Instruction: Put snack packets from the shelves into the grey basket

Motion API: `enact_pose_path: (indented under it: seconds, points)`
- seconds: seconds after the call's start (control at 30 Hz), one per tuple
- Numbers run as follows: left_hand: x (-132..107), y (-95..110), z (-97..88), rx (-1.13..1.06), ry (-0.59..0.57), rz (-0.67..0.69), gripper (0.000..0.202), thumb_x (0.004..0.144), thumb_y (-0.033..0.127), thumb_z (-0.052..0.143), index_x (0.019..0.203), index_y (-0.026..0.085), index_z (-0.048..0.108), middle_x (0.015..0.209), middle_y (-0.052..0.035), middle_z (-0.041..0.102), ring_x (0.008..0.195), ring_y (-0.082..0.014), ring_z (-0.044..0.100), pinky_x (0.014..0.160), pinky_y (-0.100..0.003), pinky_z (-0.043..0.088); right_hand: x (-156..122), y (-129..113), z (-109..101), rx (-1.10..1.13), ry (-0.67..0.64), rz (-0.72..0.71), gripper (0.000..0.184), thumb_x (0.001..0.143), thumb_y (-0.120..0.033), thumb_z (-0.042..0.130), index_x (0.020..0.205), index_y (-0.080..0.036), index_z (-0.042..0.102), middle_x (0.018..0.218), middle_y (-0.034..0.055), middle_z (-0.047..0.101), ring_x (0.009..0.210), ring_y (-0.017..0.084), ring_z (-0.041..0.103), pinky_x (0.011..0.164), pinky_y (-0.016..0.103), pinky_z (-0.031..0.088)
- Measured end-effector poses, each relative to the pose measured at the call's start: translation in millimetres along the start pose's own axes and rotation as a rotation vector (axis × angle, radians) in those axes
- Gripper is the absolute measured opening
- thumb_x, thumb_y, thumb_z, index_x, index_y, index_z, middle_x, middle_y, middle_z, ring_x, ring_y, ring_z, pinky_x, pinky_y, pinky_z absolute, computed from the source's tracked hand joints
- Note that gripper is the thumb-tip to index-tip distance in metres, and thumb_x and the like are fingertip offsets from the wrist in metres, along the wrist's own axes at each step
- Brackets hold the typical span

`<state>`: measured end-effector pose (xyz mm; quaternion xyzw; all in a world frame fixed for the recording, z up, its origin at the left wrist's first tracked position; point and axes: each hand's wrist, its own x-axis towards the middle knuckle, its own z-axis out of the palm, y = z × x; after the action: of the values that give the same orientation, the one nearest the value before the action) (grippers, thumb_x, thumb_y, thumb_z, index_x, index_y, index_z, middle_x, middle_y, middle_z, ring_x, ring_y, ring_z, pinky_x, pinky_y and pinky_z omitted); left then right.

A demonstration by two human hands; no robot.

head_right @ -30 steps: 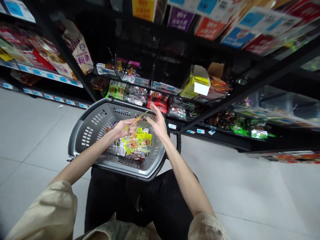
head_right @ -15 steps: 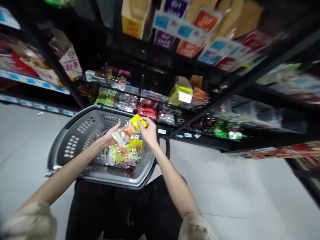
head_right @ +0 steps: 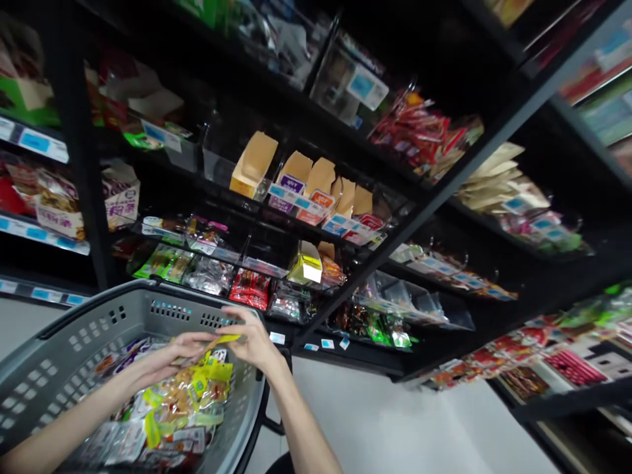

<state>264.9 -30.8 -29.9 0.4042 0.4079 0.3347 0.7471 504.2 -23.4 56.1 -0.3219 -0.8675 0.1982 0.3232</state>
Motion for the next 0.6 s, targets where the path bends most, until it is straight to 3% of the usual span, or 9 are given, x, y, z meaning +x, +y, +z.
enact_pose_path:
  seconds: [0.07,0.13,0.23,0.33,0.4,0.5,0.6]
  points:
    - [1,-1,2.5,-0.02,-0.012,0.035,0.057,0.055,0.044,0.092,0.108,0.029,0.081,0.105,-0.0042,0.077,0.087,-0.024,0.067,0.075,-0.031,0.048,4,-2,-2,0.077,-0.086,-0.016,0.035,0.09,-0.016,0.061,0.111,-0.035,0.082,0.118,0.0025,0.079,0.105,0.021,0.075,0.093,0.039,0.061]
    - [4,-1,3.5,-0.065,-0.068,0.066,0.057,0.06,0.049,0.089,0.113,0.029,0.079,0.123,-0.0059,0.074,0.087,-0.0223,0.067,0.077,-0.032,0.049,7,-1,-17,0.077,-0.022,-0.01,0.036,0.09,-0.016,0.057,0.107,-0.035,0.083,0.103,0.001,0.083,0.094,0.021,0.078,0.088,0.038,0.063]
    - [10,-2,0.6,-0.065,-0.054,0.05,0.061,0.067,0.059,0.083,0.118,0.026,0.075,0.14,-0.0097,0.066,0.089,-0.0224,0.07,0.08,-0.034,0.052,14,7,-68,-0.002,0.316,0.05,0.028,0.089,-0.022,0.062,0.105,-0.031,0.084,0.104,0.0031,0.083,0.095,0.024,0.079,0.09,0.042,0.063]
    - [17,-8,-4.9,0.06,0.131,-0.001,0.063,0.06,0.059,0.082,0.111,0.023,0.073,0.131,-0.0109,0.069,0.099,-0.027,0.07,0.077,-0.032,0.052,21,28,-135,-0.161,0.749,0.156,0.028,0.09,-0.033,0.064,0.109,-0.024,0.082,0.11,0.0077,0.082,0.1,0.028,0.077,0.095,0.048,0.061]
    - [21,-12,-8.6,0.171,0.211,-0.017,0.061,0.059,0.058,0.08,0.108,0.022,0.072,0.121,-0.0106,0.073,0.107,-0.0305,0.068,0.075,-0.031,0.052,27,47,-174,-0.291,0.885,0.22,0.032,0.088,-0.036,0.063,0.108,-0.019,0.082,0.113,0.0116,0.081,0.102,0.03,0.077,0.098,0.048,0.059]
    - [29,-18,-14.7,0.318,0.235,0.004,0.061,0.06,0.056,0.075,0.109,0.021,0.072,0.126,-0.0132,0.07,0.118,-0.0348,0.063,0.076,-0.032,0.053,37,74,-210,-0.475,0.831,0.414,0.037,0.086,-0.03,0.057,0.108,-0.014,0.083,0.112,0.0162,0.08,0.103,0.031,0.077,0.097,0.044,0.058]
    - [38,-22,-23.2,0.394,0.239,0.046,0.062,0.062,0.056,0.072,0.113,0.021,0.073,0.144,-0.0157,0.06,0.127,-0.0365,0.058,0.076,-0.032,0.054,49,92,-222,-0.651,0.69,0.636,0.044,0.084,-0.02,0.052,0.115,-0.012,0.081,0.111,0.0198,0.08,0.101,0.032,0.077,0.095,0.042,0.057]
